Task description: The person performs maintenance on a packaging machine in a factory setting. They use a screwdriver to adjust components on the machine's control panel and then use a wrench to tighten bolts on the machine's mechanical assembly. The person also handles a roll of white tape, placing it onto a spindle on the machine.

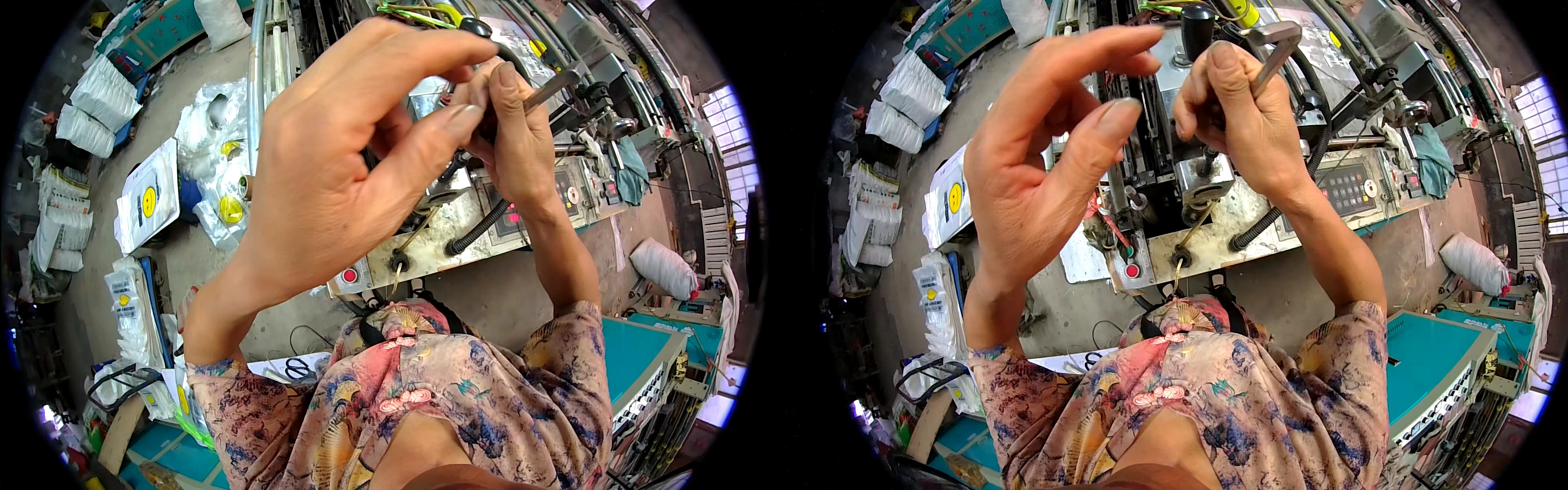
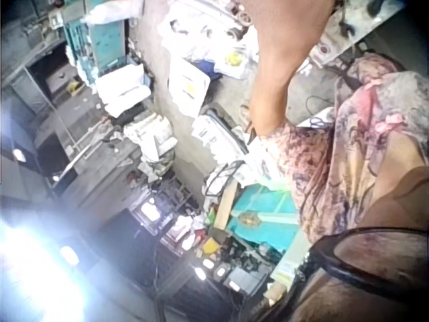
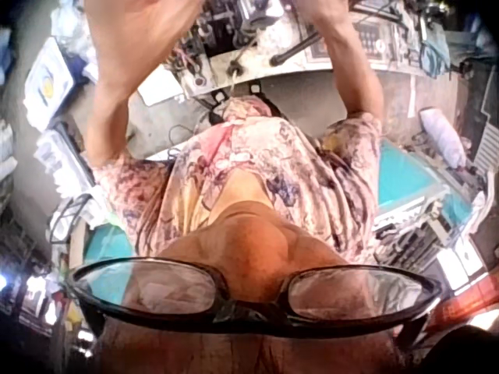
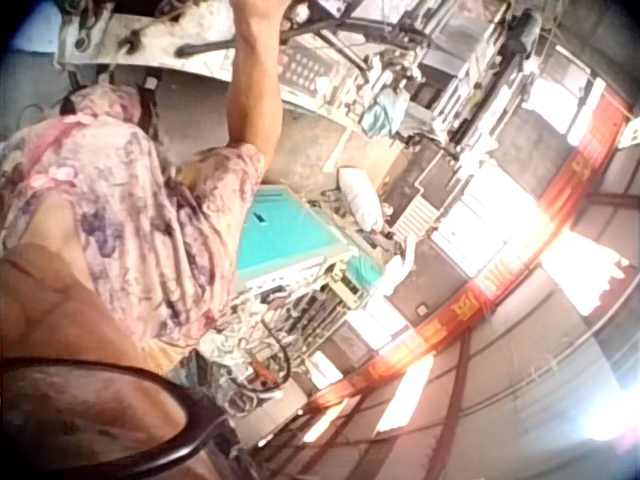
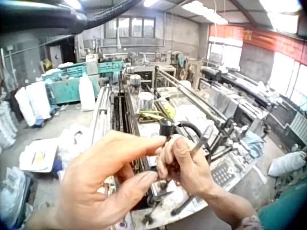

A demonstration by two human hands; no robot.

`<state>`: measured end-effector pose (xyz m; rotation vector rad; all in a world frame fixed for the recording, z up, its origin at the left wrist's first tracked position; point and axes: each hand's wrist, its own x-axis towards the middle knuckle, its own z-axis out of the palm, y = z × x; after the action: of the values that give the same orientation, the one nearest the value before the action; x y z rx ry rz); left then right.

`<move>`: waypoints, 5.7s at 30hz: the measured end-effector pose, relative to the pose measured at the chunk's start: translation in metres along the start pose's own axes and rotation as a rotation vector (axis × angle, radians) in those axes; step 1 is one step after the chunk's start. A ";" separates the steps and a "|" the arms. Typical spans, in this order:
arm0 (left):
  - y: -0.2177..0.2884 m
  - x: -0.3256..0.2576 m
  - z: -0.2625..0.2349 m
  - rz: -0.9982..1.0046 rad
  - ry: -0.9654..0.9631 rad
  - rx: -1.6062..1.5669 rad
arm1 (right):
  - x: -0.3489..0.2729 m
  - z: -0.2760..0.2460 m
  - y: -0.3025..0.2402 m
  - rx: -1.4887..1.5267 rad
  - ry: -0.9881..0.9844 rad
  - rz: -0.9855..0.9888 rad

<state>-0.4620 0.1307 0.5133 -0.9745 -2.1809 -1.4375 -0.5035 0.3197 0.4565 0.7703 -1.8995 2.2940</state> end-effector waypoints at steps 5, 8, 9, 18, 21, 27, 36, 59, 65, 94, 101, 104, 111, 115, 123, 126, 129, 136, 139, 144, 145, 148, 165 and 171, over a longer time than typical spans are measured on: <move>0.014 0.019 0.017 0.089 -0.015 0.108 | -0.001 0.004 0.001 0.057 -0.005 -0.038; 0.011 0.029 0.029 0.162 -0.044 0.196 | -0.005 -0.007 0.003 -0.225 0.048 -0.137; 0.010 0.033 0.032 0.192 -0.056 0.233 | -0.008 -0.013 0.002 -0.346 0.050 -0.173; 0.022 0.045 0.044 0.290 -0.080 0.518 | -0.016 -0.056 -0.022 -0.221 -0.327 -0.132; 0.011 0.049 0.042 0.385 0.030 0.662 | -0.012 -0.054 -0.019 -0.409 -0.249 -0.272; 0.028 0.057 0.057 0.209 -0.050 0.548 | -0.005 -0.053 0.003 -0.223 -0.097 -0.191; 0.041 0.051 0.070 -0.112 0.009 0.249 | 0.000 -0.077 0.001 -0.111 -0.401 -0.196; 0.052 0.055 0.084 -0.378 -0.082 0.088 | 0.008 -0.071 0.013 -0.023 -0.538 -0.377; 0.046 0.058 0.078 -0.168 0.076 0.430 | 0.012 -0.069 0.011 -0.027 -0.530 -0.177; 0.040 0.070 0.073 0.000 -0.077 0.916 | 0.011 -0.062 0.015 -0.226 -0.317 -0.407; 0.026 0.085 0.064 0.098 -0.273 0.639 | 0.007 -0.067 0.013 -0.316 -0.274 -0.475; 0.028 0.085 0.060 0.046 -0.177 0.522 | 0.012 -0.066 0.003 -0.246 -0.296 -0.440; 0.038 0.066 0.040 0.216 -0.273 0.878 | 0.008 -0.112 -0.038 -0.339 -0.543 -0.229; 0.034 -0.013 0.083 -0.101 -0.544 0.603 | -0.022 -0.139 -0.024 -0.169 -0.903 0.268; 0.041 -0.037 0.097 -0.249 -0.792 0.326 | -0.067 -0.126 0.081 -0.699 -0.385 -0.195; 0.042 -0.034 0.089 -0.290 -0.749 0.340 | -0.062 -0.126 0.085 -0.738 -0.437 -0.253; 0.042 -0.042 0.088 -0.300 -0.705 0.382 | -0.057 -0.128 0.087 -0.773 -0.488 -0.355; 0.042 -0.049 0.087 -0.278 -0.682 0.458 | -0.055 -0.122 0.094 -0.233 -0.522 0.545; 0.042 -0.048 0.085 -0.286 -0.708 0.491 | -0.056 -0.124 0.095 -0.406 -0.497 0.374; 0.041 -0.048 0.085 -0.265 -0.697 0.502 | -0.061 -0.127 0.108 -0.790 -0.454 -0.394; 0.041 -0.048 0.084 -0.259 -0.699 0.503 | -0.057 -0.129 0.113 -0.809 -0.484 -0.463; 0.042 -0.048 0.083 -0.249 -0.689 0.510 | -0.055 -0.131 0.119 -0.701 -0.576 -0.115; 0.038 -0.049 0.079 -0.244 -0.611 0.524 | -0.054 -0.121 0.103 -0.256 -0.580 0.393; 0.034 -0.036 0.082 -0.242 -0.627 0.545 | -0.049 -0.121 0.088 -0.189 -0.600 0.596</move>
<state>-0.4061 0.2003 0.4792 -1.0651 -2.9944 -0.5609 -0.5327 0.4251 0.3430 1.0724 -2.9026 2.2739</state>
